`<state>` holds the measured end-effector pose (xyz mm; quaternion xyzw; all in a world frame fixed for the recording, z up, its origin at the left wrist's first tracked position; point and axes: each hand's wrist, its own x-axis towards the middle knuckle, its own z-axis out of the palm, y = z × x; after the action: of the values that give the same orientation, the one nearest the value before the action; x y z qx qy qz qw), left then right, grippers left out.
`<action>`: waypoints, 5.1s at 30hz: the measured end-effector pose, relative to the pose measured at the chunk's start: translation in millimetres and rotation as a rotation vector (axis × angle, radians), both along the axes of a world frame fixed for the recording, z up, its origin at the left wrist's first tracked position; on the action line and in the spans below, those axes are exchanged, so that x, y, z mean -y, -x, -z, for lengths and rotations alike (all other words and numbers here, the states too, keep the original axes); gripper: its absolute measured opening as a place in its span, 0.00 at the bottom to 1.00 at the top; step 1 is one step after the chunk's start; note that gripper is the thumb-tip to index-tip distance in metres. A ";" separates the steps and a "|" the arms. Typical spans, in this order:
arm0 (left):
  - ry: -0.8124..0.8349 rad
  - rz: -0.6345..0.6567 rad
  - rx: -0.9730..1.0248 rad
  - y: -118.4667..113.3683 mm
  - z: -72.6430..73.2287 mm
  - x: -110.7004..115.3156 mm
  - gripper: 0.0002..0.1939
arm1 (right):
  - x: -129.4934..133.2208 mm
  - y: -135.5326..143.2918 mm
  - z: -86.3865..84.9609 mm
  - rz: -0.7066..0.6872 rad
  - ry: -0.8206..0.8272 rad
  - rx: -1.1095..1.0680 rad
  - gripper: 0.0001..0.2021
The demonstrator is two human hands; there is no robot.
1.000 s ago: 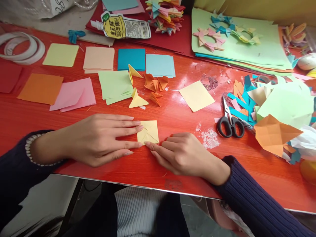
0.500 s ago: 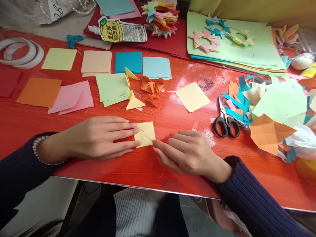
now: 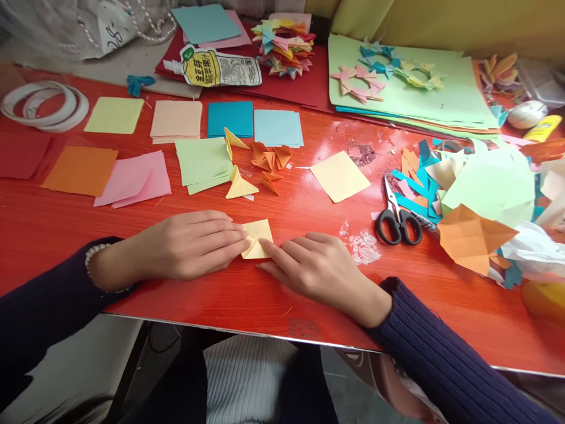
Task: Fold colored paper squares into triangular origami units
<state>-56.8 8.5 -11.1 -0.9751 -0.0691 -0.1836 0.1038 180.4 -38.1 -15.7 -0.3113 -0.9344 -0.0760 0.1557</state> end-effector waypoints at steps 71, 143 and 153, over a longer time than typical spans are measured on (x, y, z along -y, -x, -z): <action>0.729 -0.715 -0.057 -26.7 -2.2 6.0 0.07 | -21.6 36.3 8.3 0.588 0.472 -0.225 0.10; 0.930 -0.714 0.274 -19.8 -15.9 3.2 0.11 | -13.7 11.2 -4.3 0.342 1.096 -0.917 0.24; 1.431 -0.629 0.354 -24.5 -8.1 6.3 0.12 | -18.7 16.5 -6.5 0.353 1.469 -1.092 0.11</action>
<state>-32.3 2.2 -3.0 -0.6965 -0.4569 -0.2087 -0.5123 163.9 -19.4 -9.3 -0.4617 -0.4845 0.6687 0.3238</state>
